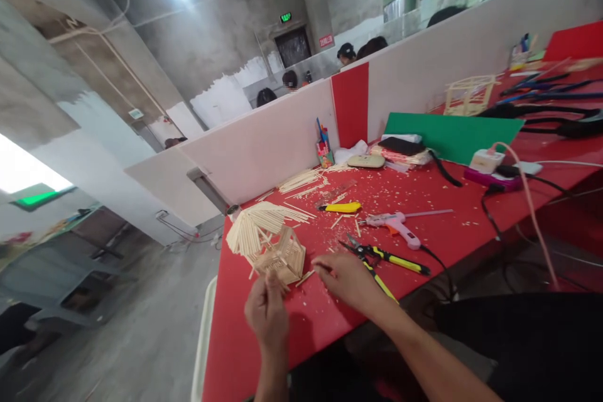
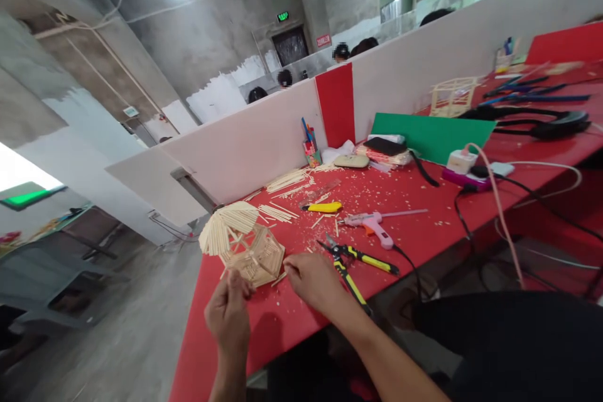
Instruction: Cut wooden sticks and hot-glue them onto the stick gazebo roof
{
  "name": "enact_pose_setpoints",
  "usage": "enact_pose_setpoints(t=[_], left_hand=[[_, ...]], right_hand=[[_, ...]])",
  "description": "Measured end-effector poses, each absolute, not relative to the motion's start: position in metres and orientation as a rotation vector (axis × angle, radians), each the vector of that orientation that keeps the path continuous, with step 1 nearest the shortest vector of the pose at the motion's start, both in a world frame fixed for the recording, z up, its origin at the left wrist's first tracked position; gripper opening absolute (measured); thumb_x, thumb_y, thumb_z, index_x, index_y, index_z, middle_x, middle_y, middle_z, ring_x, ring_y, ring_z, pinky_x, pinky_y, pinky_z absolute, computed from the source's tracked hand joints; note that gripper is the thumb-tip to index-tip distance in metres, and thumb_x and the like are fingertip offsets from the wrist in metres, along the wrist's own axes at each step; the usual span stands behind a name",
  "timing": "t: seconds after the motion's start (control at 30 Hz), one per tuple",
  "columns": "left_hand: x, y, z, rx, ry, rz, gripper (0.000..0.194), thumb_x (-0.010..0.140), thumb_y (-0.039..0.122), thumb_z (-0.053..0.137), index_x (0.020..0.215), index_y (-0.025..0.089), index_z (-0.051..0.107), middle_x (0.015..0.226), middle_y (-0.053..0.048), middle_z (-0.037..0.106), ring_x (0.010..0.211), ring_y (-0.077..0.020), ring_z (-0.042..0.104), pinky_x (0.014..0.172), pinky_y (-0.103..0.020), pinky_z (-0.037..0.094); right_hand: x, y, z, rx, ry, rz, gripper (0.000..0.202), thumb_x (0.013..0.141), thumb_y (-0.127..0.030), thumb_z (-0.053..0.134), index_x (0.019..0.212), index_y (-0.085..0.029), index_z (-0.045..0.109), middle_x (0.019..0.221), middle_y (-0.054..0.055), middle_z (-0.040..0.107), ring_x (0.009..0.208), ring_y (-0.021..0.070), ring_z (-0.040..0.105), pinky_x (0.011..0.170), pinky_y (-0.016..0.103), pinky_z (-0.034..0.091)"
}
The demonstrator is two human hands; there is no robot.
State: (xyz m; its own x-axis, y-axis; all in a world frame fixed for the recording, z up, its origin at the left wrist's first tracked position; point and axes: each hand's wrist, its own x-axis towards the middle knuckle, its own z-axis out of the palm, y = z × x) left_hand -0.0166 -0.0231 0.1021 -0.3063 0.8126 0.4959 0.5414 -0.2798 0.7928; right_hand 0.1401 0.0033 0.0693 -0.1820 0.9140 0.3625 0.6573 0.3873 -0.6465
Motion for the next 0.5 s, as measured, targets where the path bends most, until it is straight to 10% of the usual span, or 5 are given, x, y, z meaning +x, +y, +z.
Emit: enact_pose_setpoints(t=[0.23,0.5], left_hand=[[0.01,-0.011,0.056,1.772,1.565,1.291,0.021,0.08,0.033,0.057,0.087,0.017,0.069,0.073,-0.004,0.067,0.059,-0.0156,0.059,0.055,-0.025,0.047],[-0.012,-0.008,0.043,1.577,1.732,1.149,0.025,0.076,0.037,0.059,0.08,0.016,0.072,0.063,-0.003,0.067,0.057,-0.0178,0.061,0.054,-0.025,0.047]], right_hand=[[0.183,0.036,0.075,-1.606,-2.131,0.375,0.023,0.083,-0.019,0.047,0.077,-0.019,0.069,0.08,0.008,0.071,0.077,0.0201,0.065,0.064,0.026,0.04],[0.189,0.07,0.09,-1.638,-2.355,0.348,0.022,0.084,-0.021,0.047,0.086,-0.02,0.069,0.09,0.007,0.07,0.089,0.0192,0.062,0.073,0.025,0.038]])
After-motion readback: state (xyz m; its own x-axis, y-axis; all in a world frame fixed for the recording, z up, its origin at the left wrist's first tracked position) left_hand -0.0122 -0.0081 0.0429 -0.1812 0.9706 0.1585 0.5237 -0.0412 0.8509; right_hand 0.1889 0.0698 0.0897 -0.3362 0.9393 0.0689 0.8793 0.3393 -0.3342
